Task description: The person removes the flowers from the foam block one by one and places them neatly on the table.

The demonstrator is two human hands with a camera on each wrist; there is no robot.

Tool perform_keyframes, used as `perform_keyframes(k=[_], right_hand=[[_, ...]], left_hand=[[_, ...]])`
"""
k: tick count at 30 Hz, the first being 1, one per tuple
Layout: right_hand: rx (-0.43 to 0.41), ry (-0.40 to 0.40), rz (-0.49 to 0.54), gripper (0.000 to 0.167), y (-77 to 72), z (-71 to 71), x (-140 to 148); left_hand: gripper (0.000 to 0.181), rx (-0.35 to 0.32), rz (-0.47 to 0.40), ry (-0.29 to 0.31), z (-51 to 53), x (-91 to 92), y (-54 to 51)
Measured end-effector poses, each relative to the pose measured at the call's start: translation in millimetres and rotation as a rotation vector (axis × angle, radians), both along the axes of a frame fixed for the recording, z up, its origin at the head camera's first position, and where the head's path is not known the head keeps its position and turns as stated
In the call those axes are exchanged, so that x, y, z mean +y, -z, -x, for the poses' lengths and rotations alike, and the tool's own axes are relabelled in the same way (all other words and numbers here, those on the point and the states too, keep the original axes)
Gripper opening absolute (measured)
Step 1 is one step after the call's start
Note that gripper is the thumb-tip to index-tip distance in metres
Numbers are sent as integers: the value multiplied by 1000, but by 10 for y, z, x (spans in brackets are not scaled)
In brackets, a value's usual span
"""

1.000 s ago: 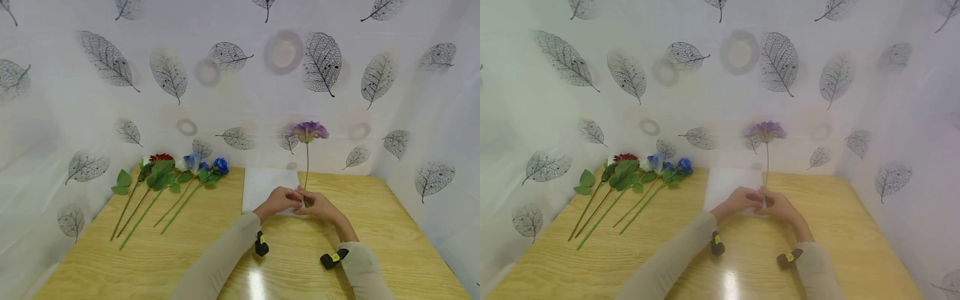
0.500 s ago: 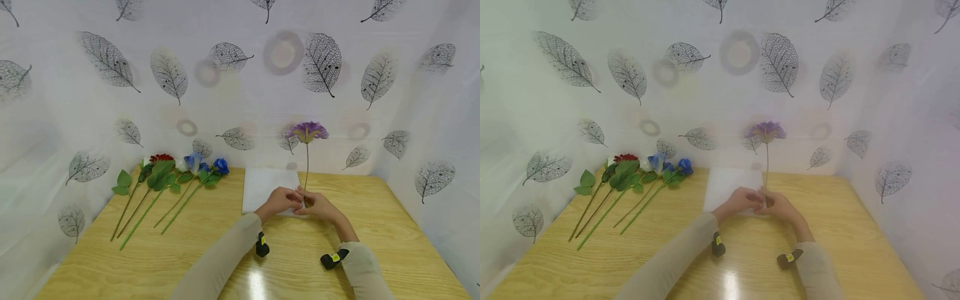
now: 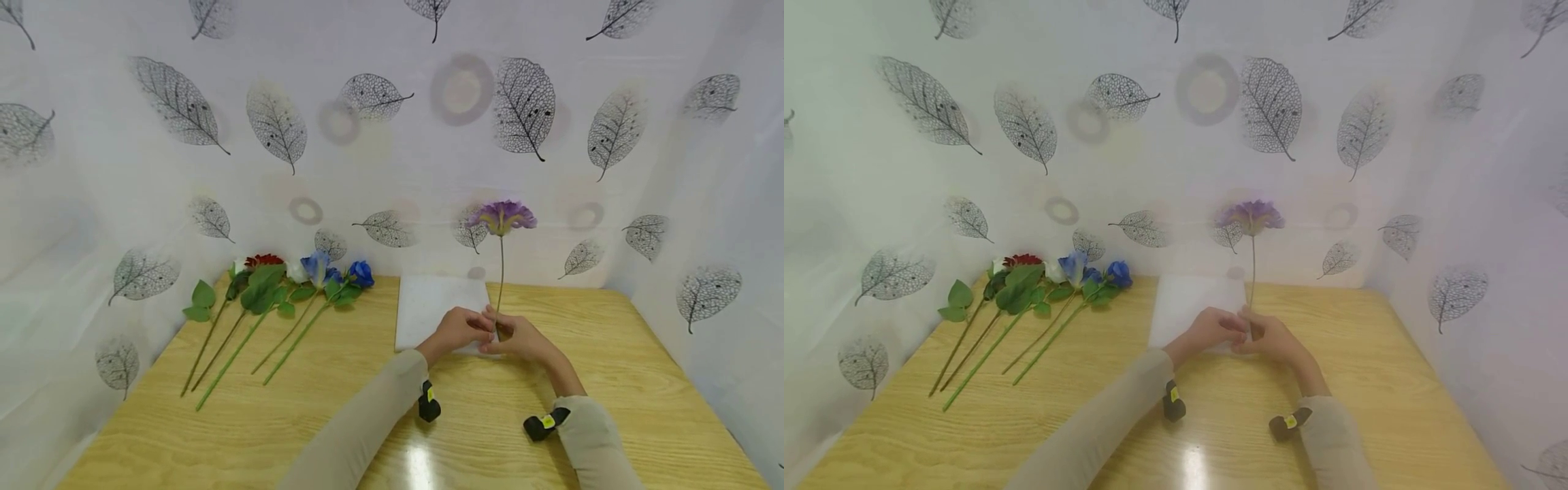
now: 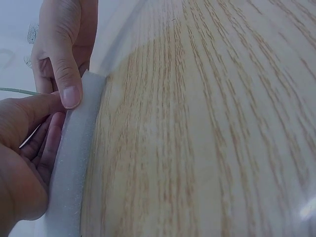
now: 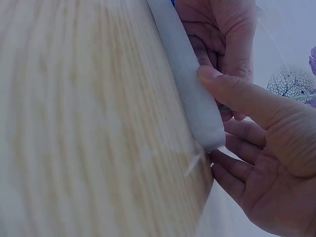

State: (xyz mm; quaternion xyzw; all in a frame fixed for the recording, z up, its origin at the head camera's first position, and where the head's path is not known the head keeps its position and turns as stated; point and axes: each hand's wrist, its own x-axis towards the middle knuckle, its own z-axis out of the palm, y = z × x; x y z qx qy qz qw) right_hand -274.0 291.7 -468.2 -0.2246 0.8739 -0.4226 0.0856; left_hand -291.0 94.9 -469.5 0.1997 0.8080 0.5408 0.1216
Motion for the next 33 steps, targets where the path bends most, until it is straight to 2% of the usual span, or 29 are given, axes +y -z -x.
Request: perform_keyframes(k=[14, 25, 33], right_hand=[[-40, -17, -2, 88, -14, -1, -10], [-16, -16, -5, 86, 30, 17, 13], [-40, -15, 7, 88, 24, 12, 4]], left_hand=[[11, -2, -13, -14, 7, 11, 25], [12, -18, -50, -6, 9, 5, 39], [12, -34, -73, -6, 23, -1, 49]])
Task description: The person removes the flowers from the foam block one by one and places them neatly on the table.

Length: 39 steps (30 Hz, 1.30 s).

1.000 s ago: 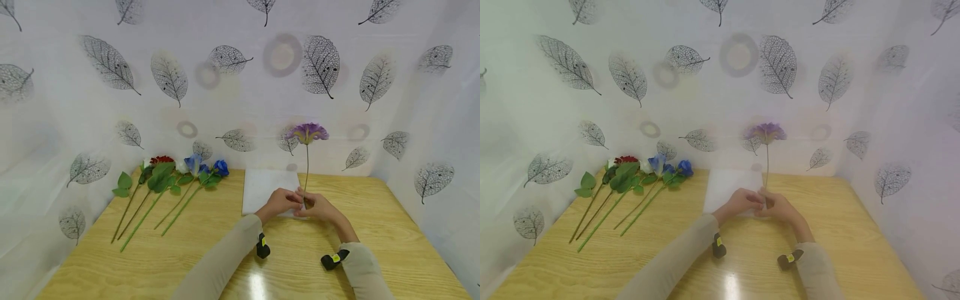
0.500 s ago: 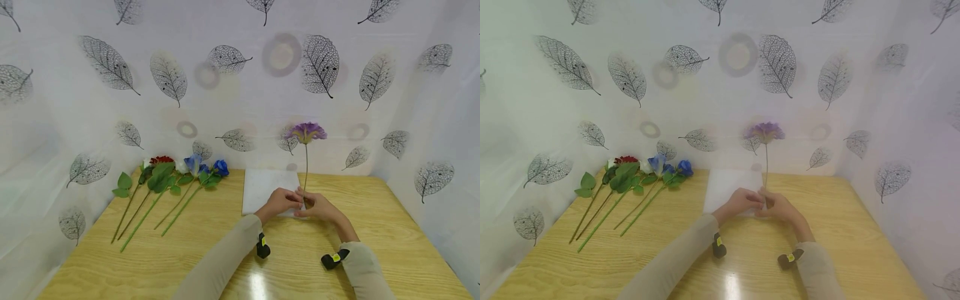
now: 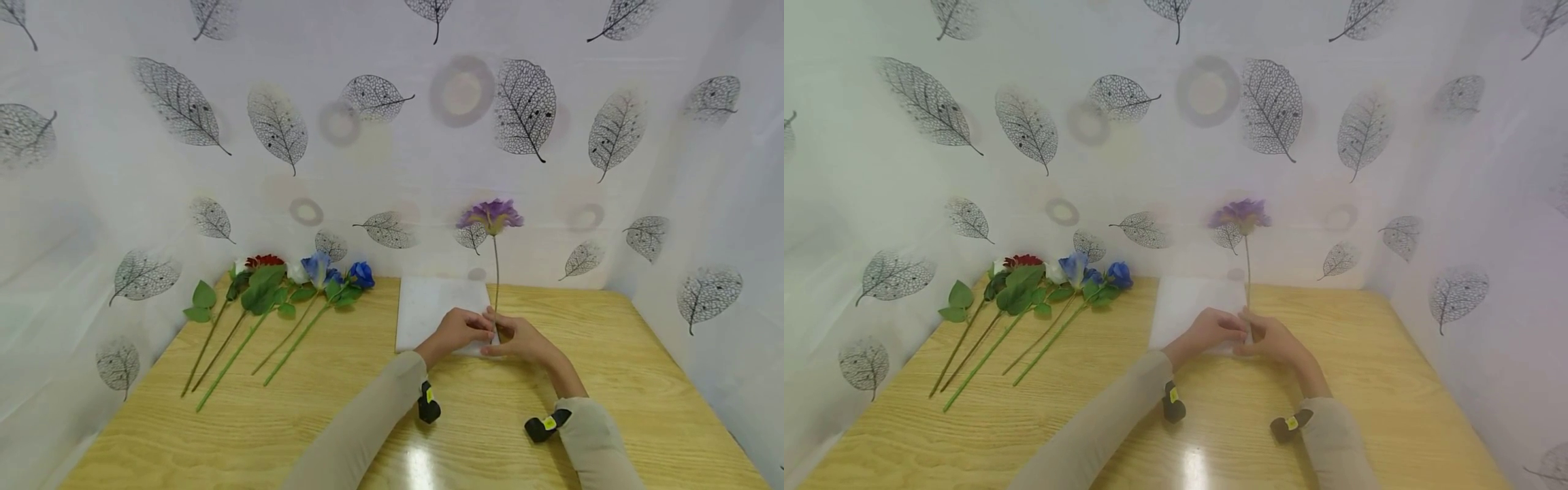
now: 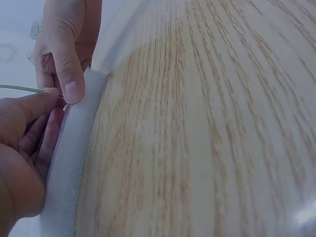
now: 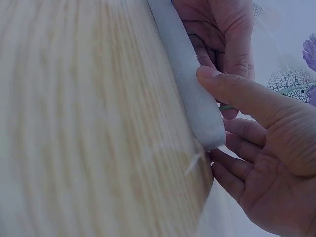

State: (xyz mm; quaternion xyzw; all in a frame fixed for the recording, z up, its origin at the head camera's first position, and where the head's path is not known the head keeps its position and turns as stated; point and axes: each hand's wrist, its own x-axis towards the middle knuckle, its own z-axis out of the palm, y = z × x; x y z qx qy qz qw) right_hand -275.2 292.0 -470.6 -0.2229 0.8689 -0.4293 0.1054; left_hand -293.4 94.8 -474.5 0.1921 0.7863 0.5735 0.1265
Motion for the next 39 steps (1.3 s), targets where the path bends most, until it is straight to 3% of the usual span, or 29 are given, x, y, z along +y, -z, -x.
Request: perform_keyframes(k=[39], right_hand=[[4, -9, 8, 87, 12, 9, 11]], left_hand=[[16, 42, -36, 31, -22, -7, 2]])
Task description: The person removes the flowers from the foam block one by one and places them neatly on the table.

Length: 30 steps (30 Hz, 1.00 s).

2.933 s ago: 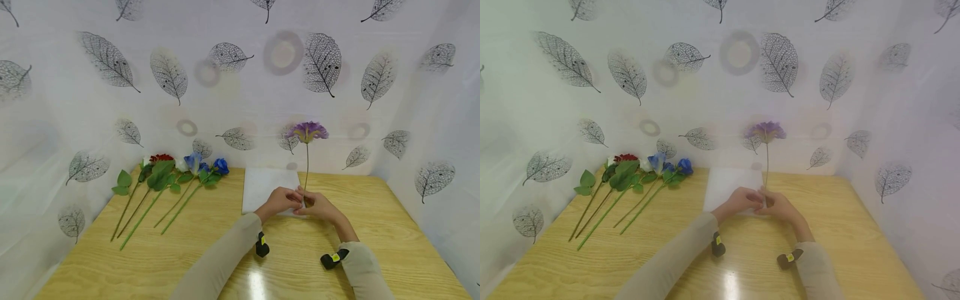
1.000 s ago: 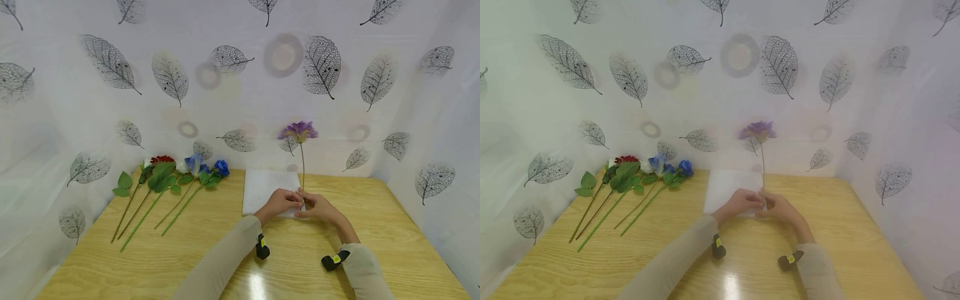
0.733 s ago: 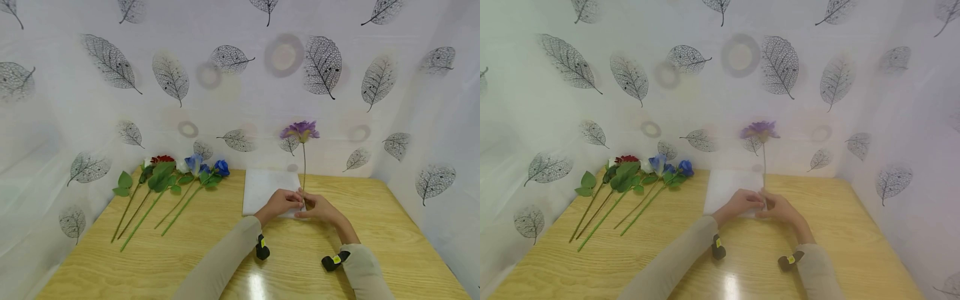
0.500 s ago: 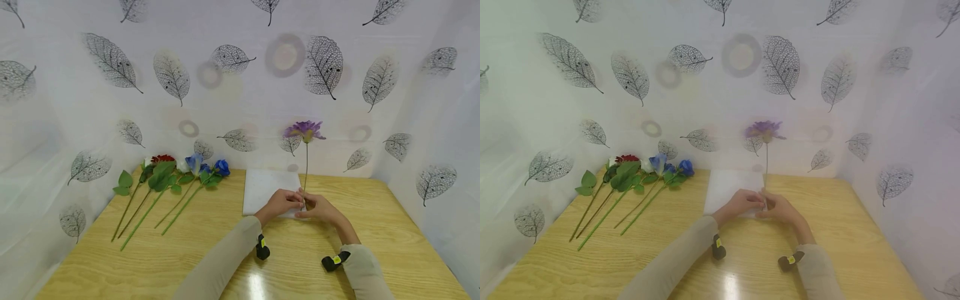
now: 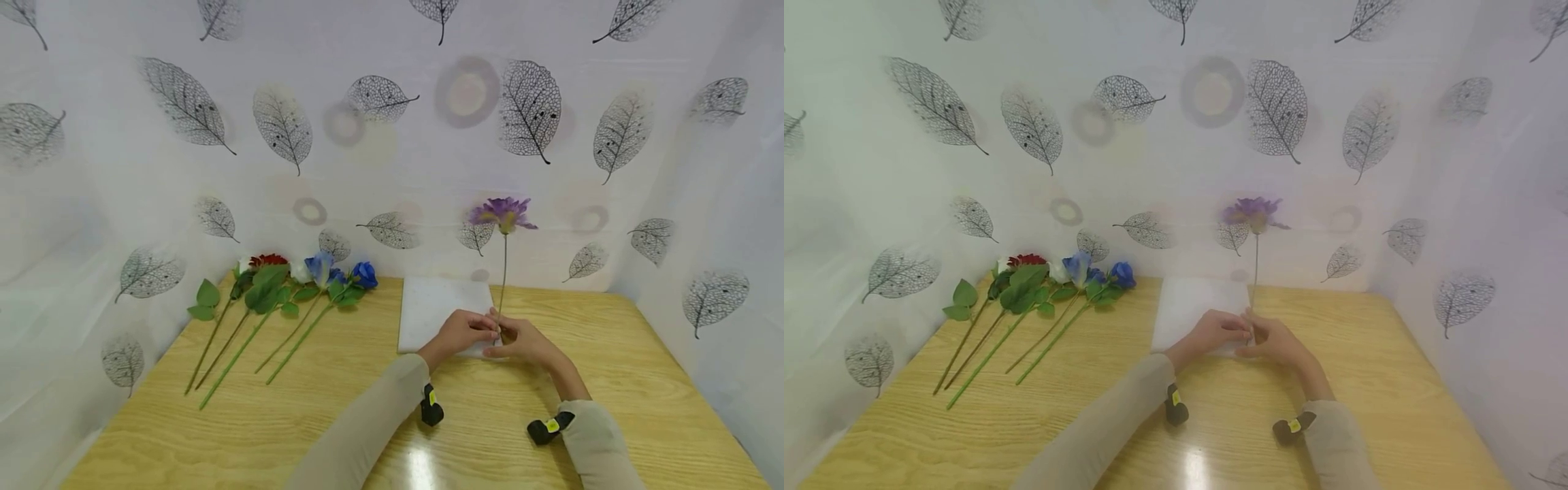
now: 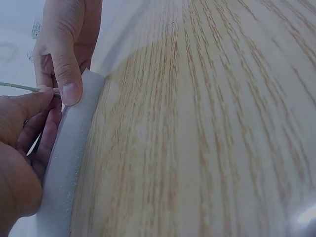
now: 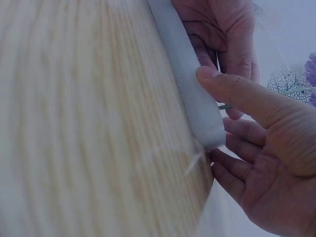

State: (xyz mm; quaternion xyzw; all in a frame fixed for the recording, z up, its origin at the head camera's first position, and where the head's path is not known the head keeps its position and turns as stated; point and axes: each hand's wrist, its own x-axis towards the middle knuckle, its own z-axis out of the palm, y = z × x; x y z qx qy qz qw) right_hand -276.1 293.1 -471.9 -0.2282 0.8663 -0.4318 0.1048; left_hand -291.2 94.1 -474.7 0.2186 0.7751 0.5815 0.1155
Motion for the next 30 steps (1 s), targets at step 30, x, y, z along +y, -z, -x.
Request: perform_keyframes(k=[30], right_hand=[[32, 29, -62, 80, -20, -2, -4]], left_hand=[[19, 153, 12, -2, -38, -37, -92]])
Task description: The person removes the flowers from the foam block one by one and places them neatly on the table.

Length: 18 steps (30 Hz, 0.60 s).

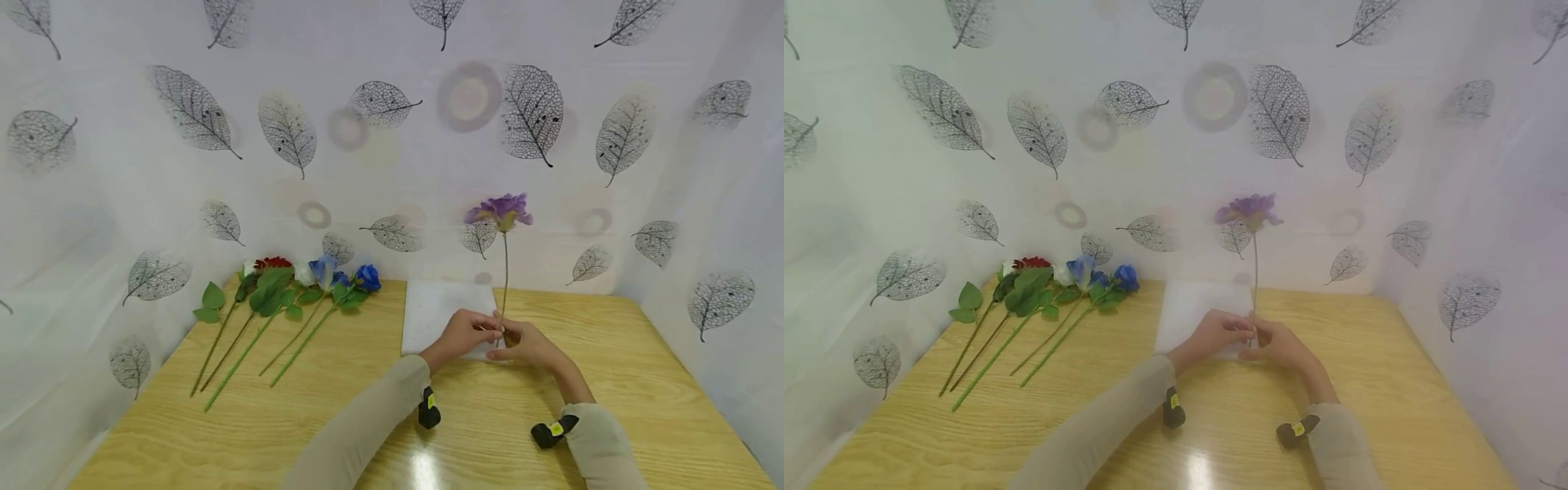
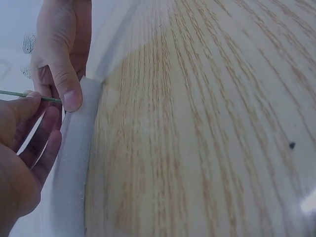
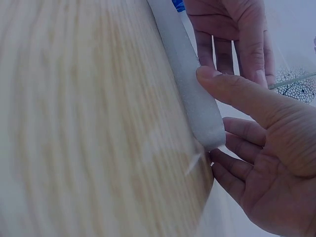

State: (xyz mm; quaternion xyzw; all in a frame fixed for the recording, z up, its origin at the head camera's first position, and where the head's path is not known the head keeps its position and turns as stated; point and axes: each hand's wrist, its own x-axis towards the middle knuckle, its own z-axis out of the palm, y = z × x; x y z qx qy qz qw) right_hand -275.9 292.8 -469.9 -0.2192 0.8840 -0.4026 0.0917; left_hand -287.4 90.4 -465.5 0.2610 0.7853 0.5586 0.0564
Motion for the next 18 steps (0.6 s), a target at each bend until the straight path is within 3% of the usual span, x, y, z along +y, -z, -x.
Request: perform_keyframes(k=[8, 12, 18], right_hand=[[-7, 24, -6, 80, -4, -1, 0], [-15, 15, -3, 84, 1, 1, 3], [-45, 22, 23, 86, 8, -2, -14]], left_hand=[[21, 47, 54, 7, 20, -49, -65], [21, 56, 39, 12, 25, -138, -160], [18, 131, 54, -11, 75, -318, -292]])
